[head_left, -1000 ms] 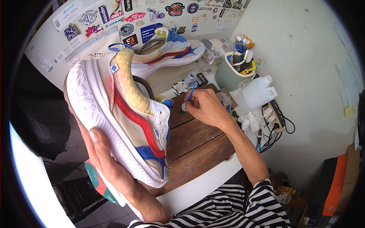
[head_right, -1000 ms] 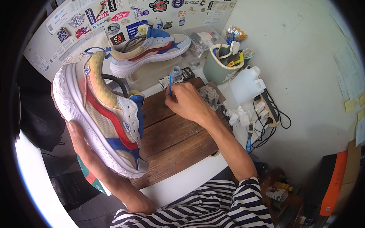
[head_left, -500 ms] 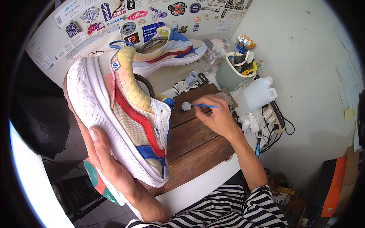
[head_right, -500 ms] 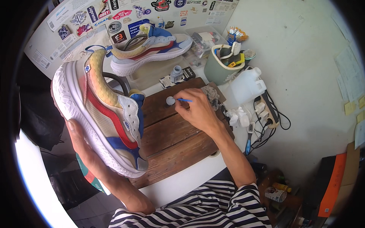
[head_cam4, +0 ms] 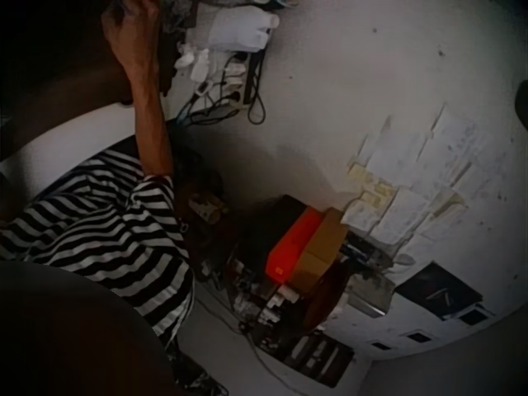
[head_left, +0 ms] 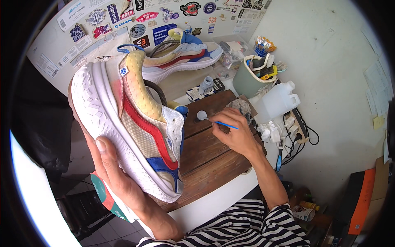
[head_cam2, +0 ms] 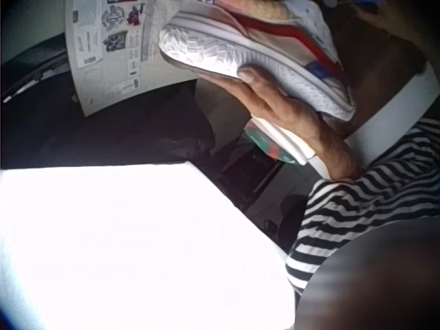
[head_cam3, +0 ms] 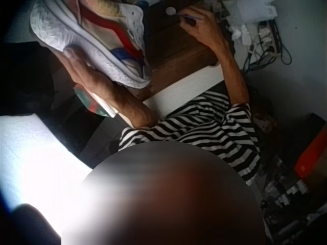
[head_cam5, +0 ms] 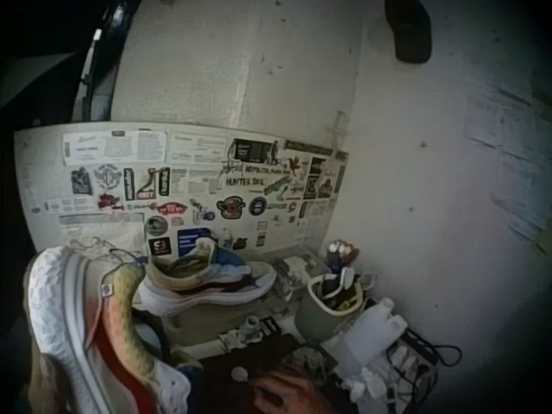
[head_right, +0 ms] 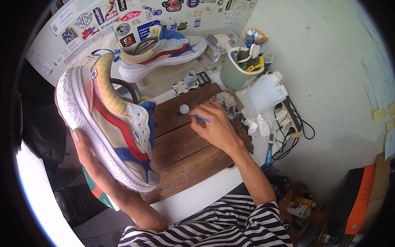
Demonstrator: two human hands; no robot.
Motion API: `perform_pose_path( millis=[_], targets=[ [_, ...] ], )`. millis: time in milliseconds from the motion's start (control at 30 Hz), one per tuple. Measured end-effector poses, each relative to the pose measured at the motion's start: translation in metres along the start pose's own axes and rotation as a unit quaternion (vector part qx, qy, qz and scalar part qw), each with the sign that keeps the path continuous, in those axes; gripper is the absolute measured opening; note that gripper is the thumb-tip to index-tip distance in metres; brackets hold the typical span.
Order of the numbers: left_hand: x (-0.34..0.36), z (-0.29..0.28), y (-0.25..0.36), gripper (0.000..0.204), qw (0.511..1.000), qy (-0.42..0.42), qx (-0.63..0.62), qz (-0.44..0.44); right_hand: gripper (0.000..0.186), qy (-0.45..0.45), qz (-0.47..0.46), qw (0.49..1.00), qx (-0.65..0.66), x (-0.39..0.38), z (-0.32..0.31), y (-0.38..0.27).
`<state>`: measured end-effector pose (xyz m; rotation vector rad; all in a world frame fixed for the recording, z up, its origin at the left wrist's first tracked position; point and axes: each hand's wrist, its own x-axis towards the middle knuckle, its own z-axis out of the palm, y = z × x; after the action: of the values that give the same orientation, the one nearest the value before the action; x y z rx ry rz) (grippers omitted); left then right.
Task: Applying paint or adhesive to a sneaker using a small brush.
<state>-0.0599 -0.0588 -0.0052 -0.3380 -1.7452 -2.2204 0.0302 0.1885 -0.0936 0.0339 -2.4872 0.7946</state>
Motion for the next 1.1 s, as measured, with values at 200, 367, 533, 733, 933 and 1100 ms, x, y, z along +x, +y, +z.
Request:
perform_pose_path(
  millis=[200, 367, 533, 733, 933, 1100],
  targets=[
    [0.000, 0.001, 0.003, 0.068, 1.000, 0.001, 0.020, 0.003, 0.017, 0.000, -0.004, 1.000, -0.004, 0.000, -0.007, -0.001],
    [-0.001, -0.002, 0.001, 0.068, 1.000, -0.001, 0.028, 0.003, 0.016, 0.038, 0.017, 0.999, 0.016, 0.001, -0.009, -0.007],
    [-0.004, -0.004, -0.005, 0.067, 0.999, 0.028, -0.009, -0.037, 0.008, 0.151, 0.114, 0.979, 0.073, -0.008, 0.008, 0.002],
    [-0.008, -0.011, -0.014, 0.068, 0.997, 0.013, -0.042, -0.065, 0.007, 0.198, 0.180, 0.953, 0.145, -0.019, 0.023, 0.015],
    [-0.009, -0.005, -0.010, 0.069, 0.995, 0.037, -0.038, -0.079, 0.007, 0.180, 0.169, 0.964, 0.100, -0.018, 0.024, 0.003],
    [-0.006, -0.005, -0.013, 0.068, 0.994, 0.027, -0.043, -0.093, 0.007, 0.180, 0.169, 0.966, 0.080, -0.021, 0.015, 0.002]
  ],
)
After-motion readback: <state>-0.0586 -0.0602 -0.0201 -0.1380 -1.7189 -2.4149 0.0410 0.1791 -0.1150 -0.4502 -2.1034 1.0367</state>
